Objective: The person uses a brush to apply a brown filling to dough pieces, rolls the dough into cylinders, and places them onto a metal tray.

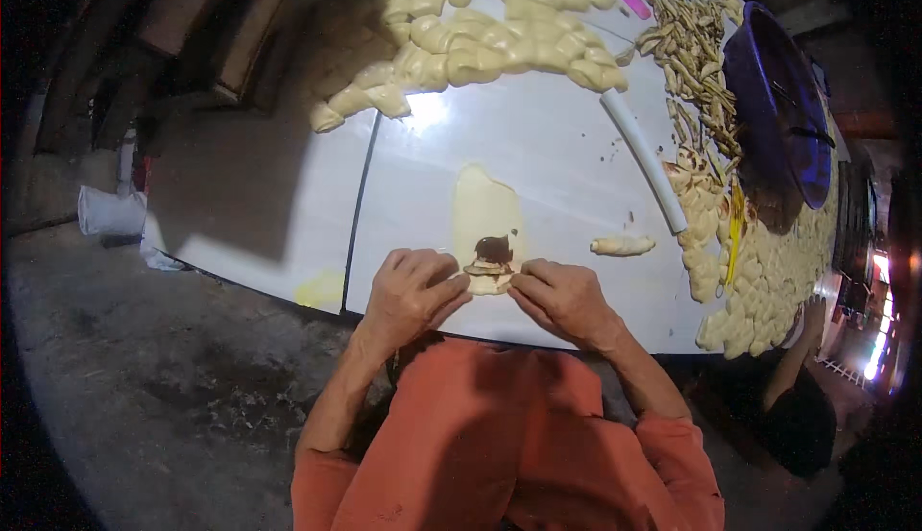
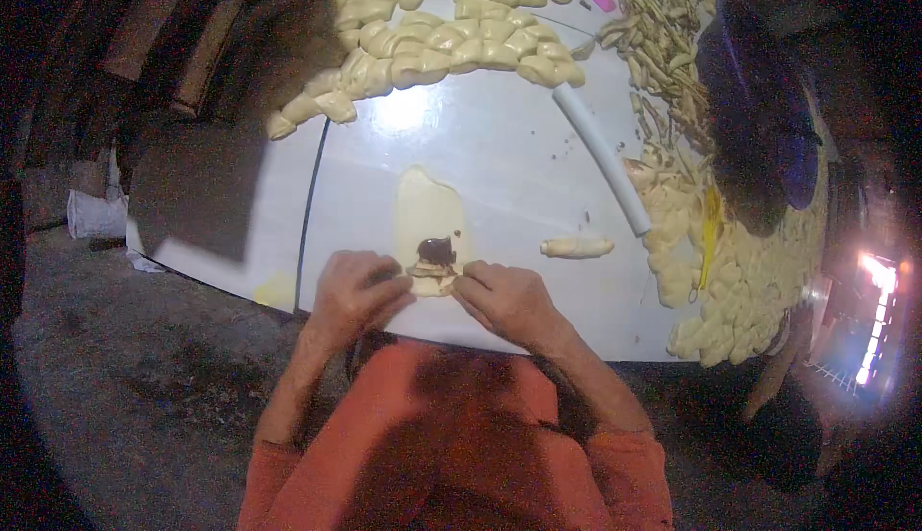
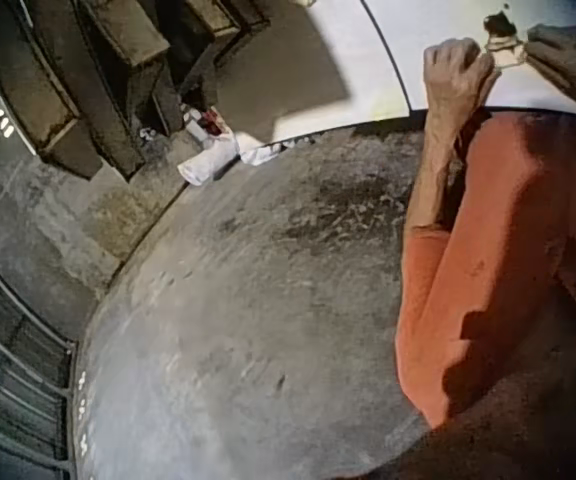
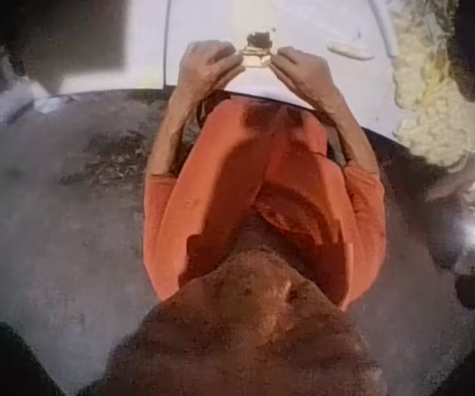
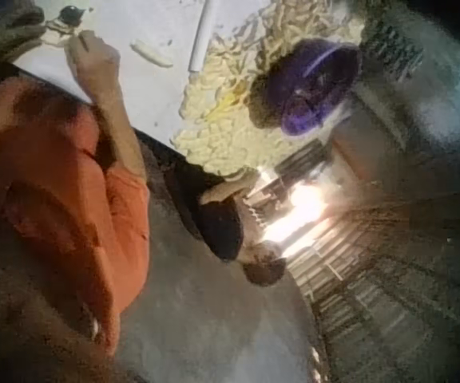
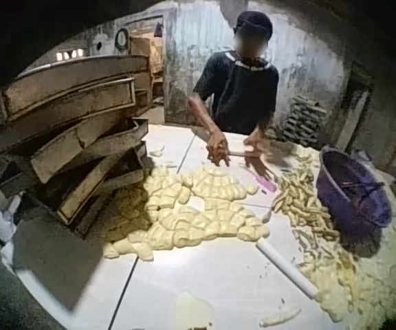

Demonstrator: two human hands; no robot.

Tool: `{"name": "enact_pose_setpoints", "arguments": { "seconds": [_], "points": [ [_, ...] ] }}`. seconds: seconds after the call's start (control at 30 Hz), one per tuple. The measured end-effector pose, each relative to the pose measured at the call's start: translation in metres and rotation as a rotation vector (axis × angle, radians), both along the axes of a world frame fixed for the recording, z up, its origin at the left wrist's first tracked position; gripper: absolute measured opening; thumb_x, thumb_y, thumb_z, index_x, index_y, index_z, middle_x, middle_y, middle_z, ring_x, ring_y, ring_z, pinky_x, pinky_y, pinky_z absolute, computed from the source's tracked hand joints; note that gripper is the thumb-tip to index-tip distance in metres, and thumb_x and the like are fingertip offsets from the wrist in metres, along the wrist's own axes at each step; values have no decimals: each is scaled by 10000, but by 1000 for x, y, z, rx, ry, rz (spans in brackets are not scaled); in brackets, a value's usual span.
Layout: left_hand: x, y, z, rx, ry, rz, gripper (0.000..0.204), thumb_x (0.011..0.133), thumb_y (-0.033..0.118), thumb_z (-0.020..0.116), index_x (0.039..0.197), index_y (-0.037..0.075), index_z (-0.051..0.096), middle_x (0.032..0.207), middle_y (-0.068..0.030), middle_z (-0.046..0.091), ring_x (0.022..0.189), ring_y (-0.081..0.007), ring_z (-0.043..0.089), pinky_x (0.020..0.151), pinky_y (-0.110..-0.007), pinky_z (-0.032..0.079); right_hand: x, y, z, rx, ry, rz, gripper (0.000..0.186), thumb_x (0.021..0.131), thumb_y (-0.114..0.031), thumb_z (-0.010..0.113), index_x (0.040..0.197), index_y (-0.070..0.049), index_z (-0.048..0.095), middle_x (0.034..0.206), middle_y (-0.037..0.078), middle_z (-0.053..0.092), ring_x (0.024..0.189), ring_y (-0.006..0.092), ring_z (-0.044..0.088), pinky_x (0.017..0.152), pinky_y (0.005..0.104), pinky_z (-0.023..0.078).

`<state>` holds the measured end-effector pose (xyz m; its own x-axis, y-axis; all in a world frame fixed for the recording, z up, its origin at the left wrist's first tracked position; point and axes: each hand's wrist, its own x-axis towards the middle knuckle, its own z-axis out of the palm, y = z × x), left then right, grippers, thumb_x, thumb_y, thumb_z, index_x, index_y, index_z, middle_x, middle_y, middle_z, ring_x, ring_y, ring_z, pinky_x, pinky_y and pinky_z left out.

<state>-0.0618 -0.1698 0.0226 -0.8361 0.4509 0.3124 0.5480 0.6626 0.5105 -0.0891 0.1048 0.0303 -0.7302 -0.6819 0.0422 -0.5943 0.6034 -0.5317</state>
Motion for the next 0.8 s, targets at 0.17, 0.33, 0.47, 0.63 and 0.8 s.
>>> {"name": "enact_pose_setpoints", "arguments": {
  "seconds": [0.17,0.33,0.47,0.63,0.8],
  "points": [
    [-2,4,-3,17,27,-37,224,785,185,848,950,91,728,1076,-29,679,1018,-235,658,839,-413,500,-8,1,9,-256,-228,-87,125,902,-131,711,1000,-75,658,883,101,658,728,282,680,602,395,532],
    [-12,5,3,134,-180,315,94,849,126,742,909,56,724,1155,-109,672,1115,-319,608,926,-456,439,-23,-5,17,-251,-349,-337,112,906,-82,673,1011,-42,670,896,140,678,755,318,677,677,413,544],
    [-17,6,3,38,-123,311,174,824,65,721,995,85,741,1204,-107,666,1114,-313,615,910,-447,450,-23,-6,9,-114,-168,-252,126,921,-79,650,1040,-59,685,967,129,675,804,326,694,673,420,562],
    [-14,-7,5,44,-168,195,333,823,93,748,1151,143,722,1236,-96,650,1122,-307,617,917,-457,460,-22,0,14,-173,-119,-230,216,920,-119,680,1131,-81,692,1042,110,676,836,311,700,676,409,576],
    [-25,5,2,23,-95,37,312,789,213,819,1078,130,735,1191,-96,656,1068,-312,630,896,-455,481,-24,-8,3,-44,98,-16,262,918,-242,733,1128,-96,679,1064,86,655,826,272,697,648,400,565]
  ]
}}
